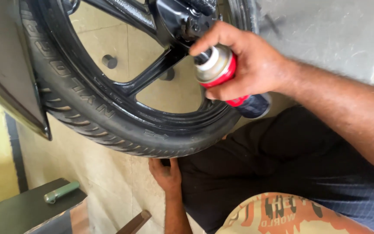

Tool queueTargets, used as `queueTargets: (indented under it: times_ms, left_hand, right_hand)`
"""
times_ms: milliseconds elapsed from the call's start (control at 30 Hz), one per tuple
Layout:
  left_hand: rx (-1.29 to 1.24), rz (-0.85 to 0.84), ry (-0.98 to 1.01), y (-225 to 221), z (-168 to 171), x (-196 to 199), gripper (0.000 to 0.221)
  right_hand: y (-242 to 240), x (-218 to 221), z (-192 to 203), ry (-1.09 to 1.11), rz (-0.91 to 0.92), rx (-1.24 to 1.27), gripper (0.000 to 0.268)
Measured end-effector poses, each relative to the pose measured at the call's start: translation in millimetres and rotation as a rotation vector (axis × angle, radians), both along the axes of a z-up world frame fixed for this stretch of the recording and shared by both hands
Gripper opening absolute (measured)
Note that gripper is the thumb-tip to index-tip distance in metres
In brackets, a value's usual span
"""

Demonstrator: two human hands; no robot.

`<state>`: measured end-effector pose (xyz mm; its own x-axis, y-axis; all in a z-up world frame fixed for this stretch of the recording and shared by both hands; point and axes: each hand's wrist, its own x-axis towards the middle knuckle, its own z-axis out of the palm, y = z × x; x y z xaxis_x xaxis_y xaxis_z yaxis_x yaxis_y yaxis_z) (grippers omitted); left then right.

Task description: Cleaning and lubricating a motorcycle front wheel and hub using a spray can.

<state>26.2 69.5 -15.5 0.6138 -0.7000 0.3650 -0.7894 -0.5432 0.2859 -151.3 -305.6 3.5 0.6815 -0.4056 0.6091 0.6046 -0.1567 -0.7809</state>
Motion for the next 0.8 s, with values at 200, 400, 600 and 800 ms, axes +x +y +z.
queueTargets:
  times_ms: [200, 400, 600, 800]
  left_hand:
    - [0.042, 0.041, -0.014, 10.8, -7.7, 2.9, 0.046]
    - [0.08, 0.095, -0.055, 19.4, -15.6, 3.5, 0.047]
    - [0.016, 0.088, -0.05, 22.9, -12.7, -2.0, 0.046]
    - [0.096, -0.084, -0.157, 8.7, -6.9, -20.5, 0.053]
  right_hand:
    - [5.0, -17.0, -16.1, 0.389, 0.034, -0.171, 0.071]
    - [24.3, -14.9, 1.2, 0.802, 0.023, -0.785, 0.081]
    - [-5.0, -30.1, -18.9, 0.867, -0.279, -0.835, 0.062]
    - [-21.4, -57.0, -28.5, 0.682, -0.676, -0.799, 0.068]
